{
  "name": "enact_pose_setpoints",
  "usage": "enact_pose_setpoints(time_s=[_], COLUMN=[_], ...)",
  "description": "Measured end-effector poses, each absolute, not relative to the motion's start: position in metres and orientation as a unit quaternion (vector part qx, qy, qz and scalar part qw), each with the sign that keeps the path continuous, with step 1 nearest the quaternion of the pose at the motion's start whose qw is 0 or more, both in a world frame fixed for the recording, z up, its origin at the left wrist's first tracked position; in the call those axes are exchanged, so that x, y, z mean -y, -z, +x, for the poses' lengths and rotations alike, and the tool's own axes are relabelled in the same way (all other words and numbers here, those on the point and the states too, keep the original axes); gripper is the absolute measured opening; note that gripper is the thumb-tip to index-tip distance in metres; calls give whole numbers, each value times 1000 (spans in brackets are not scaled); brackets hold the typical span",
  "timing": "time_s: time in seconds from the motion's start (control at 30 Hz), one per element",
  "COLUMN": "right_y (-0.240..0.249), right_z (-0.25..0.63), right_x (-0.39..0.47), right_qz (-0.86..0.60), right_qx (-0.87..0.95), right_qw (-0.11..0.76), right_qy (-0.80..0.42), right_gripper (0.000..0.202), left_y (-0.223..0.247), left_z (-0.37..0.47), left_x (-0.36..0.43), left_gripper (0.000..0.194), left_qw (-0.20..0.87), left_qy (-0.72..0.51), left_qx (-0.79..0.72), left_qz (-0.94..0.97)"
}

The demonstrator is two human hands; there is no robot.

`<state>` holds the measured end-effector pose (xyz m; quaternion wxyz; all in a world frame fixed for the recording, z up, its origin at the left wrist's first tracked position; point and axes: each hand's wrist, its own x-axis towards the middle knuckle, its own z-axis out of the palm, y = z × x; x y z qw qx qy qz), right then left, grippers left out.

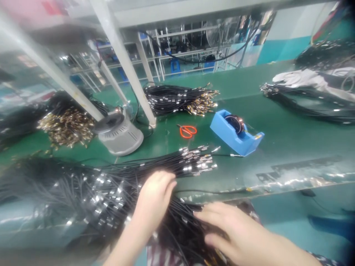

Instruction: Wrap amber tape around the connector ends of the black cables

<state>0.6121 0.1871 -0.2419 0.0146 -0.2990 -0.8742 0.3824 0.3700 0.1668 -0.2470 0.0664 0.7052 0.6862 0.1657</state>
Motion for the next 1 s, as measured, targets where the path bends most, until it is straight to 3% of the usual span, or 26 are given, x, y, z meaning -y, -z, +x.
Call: enact_pose_setpoints(time_s=[0.3, 0.67, 0.9, 1.0], right_y=[244, 242, 243, 243], right_z=[618, 620, 618, 619], right_x=[-193, -192, -190, -190], right_qz=[-287, -278, -286, -289], right_qx=[873, 878, 877, 875], right_qw=[20, 30, 22, 14], right_qy=[-395, -388, -385, -387], right_gripper=[49, 47, 48, 50], left_y=[251, 259, 259, 256], left_z=[364, 350, 379, 377], left_x=[-207, -204, -215, -216], left_gripper=[22, 10, 40, 35], left_qw=[35, 55, 13, 26], left_qy=[-41, -97, -11, -7], left_qx=[-686, -666, -683, -676], left_qz=[726, 737, 731, 736])
